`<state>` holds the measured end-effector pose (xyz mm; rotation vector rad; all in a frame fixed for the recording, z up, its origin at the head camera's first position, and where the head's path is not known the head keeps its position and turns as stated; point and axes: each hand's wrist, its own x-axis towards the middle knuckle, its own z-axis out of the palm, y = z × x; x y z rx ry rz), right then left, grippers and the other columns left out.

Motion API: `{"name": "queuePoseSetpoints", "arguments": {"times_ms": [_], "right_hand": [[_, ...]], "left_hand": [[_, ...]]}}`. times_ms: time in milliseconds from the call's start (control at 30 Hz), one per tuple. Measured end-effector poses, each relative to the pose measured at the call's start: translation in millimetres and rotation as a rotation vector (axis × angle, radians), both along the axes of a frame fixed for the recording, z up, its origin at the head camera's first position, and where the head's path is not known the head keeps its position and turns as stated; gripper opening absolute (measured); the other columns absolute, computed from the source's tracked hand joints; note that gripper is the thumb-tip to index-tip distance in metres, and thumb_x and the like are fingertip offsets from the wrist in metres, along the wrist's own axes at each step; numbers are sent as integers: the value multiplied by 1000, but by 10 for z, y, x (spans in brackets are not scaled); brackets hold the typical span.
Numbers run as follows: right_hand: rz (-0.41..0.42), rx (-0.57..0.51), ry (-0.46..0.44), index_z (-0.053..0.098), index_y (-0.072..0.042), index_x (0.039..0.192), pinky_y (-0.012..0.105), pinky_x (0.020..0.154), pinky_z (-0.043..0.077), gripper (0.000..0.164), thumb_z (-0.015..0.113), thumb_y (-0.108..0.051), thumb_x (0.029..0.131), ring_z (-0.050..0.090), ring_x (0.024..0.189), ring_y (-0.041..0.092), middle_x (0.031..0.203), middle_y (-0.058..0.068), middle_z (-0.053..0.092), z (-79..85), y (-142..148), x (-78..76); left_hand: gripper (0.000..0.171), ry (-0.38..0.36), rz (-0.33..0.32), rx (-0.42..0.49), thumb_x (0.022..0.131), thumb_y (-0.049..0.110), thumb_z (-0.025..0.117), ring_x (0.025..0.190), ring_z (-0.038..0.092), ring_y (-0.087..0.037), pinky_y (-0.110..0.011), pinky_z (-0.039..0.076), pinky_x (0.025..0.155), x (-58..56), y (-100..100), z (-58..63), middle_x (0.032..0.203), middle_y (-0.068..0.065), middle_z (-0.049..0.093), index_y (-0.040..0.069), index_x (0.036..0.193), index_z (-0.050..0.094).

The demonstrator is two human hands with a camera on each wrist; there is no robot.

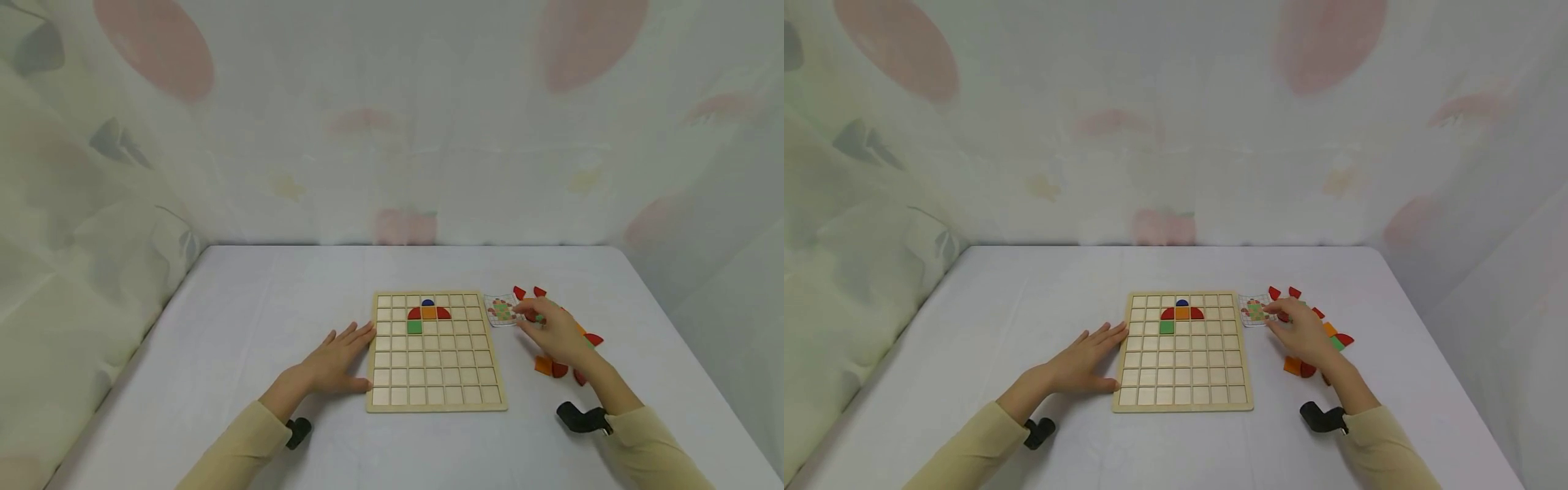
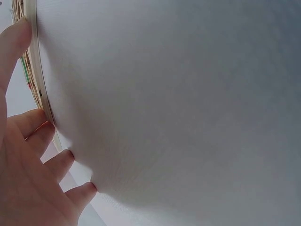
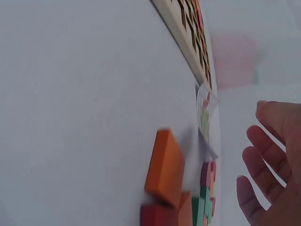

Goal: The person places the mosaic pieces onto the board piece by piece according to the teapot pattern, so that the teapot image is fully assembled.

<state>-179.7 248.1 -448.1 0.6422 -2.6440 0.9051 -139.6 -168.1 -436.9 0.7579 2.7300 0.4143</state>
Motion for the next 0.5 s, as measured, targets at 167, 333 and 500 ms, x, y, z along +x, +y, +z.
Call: {"name": "queuePoseSetpoints", "arguments": {"times_ms": [167, 333, 500], "right_hand": [[-55, 29, -55, 65, -5, 101, 36, 68, 51, 24, 70, -4, 78, 56, 80, 22, 95, 7, 62, -26, 163, 57], [-108, 66, -118, 63, -5, 103, 34, 70, 52, 25, 69, -6, 80, 56, 83, 21, 96, 8, 61, -97, 334, 92], [-127, 81, -194, 62, -4, 106, 42, 75, 52, 26, 68, -9, 82, 56, 87, 24, 97, 9, 60, -133, 464, 102]], "left_hand": [[89, 4, -7, 7, 77, 46, 69, 140, 16, -34, -62, 16, 106, 5, -1, 6, 154, -3, 19, 10, 146, 25], [90, 2, -11, 15, 77, 46, 69, 140, 16, -34, -62, 16, 106, 11, 2, 14, 154, -4, 19, 9, 146, 25], [90, 2, -4, 9, 77, 45, 69, 140, 16, -34, -62, 16, 106, 10, 0, 17, 154, -3, 19, 9, 146, 25]]}}
